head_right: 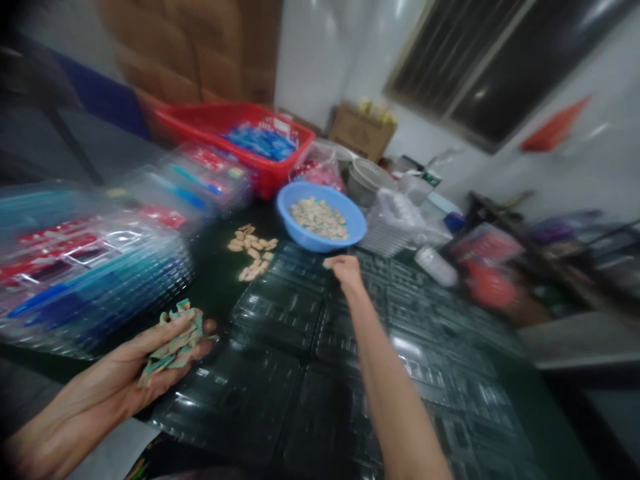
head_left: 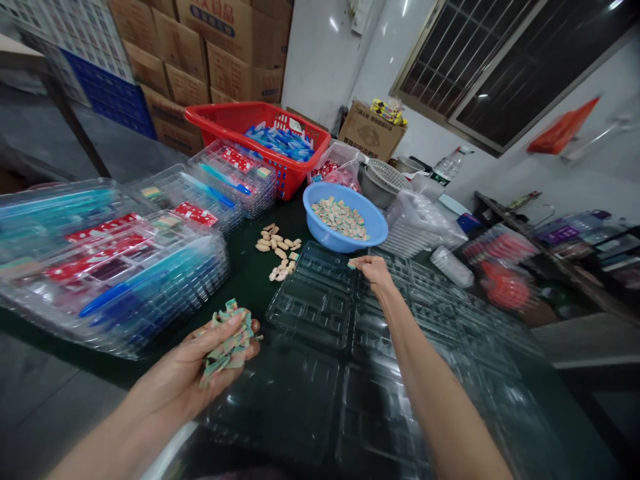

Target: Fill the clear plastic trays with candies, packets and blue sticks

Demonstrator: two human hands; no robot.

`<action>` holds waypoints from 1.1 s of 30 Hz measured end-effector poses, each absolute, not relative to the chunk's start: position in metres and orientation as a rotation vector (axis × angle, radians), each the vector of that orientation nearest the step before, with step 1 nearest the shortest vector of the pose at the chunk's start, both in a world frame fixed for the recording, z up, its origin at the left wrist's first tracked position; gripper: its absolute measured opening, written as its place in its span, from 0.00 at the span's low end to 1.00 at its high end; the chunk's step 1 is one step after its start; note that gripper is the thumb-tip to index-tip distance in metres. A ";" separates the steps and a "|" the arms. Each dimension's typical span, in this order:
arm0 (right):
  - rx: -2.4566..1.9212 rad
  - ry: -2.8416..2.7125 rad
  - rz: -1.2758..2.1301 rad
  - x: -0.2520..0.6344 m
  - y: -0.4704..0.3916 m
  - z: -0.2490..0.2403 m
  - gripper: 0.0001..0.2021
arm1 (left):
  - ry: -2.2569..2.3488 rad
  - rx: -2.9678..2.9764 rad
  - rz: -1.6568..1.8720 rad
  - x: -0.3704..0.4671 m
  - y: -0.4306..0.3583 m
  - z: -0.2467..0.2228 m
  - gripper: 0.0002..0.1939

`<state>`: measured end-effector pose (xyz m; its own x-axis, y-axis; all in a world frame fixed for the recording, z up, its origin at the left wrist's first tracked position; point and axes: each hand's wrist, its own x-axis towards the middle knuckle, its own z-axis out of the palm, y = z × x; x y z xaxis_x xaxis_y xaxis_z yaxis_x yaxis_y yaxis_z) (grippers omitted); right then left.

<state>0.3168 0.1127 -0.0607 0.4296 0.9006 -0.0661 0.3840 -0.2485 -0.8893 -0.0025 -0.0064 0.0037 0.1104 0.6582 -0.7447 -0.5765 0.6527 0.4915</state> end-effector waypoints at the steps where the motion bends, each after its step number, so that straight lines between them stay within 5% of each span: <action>1: -1.827 -1.126 0.762 0.318 0.113 -0.061 0.08 | 1.146 0.133 0.888 -0.003 -0.006 0.002 0.07; 18: -1.919 -1.310 0.720 0.323 0.119 -0.060 0.09 | 1.114 0.291 0.869 0.003 -0.007 -0.004 0.07; 33: -2.308 -1.535 0.228 0.303 0.115 -0.046 0.06 | 0.925 0.341 0.840 -0.005 0.002 -0.027 0.07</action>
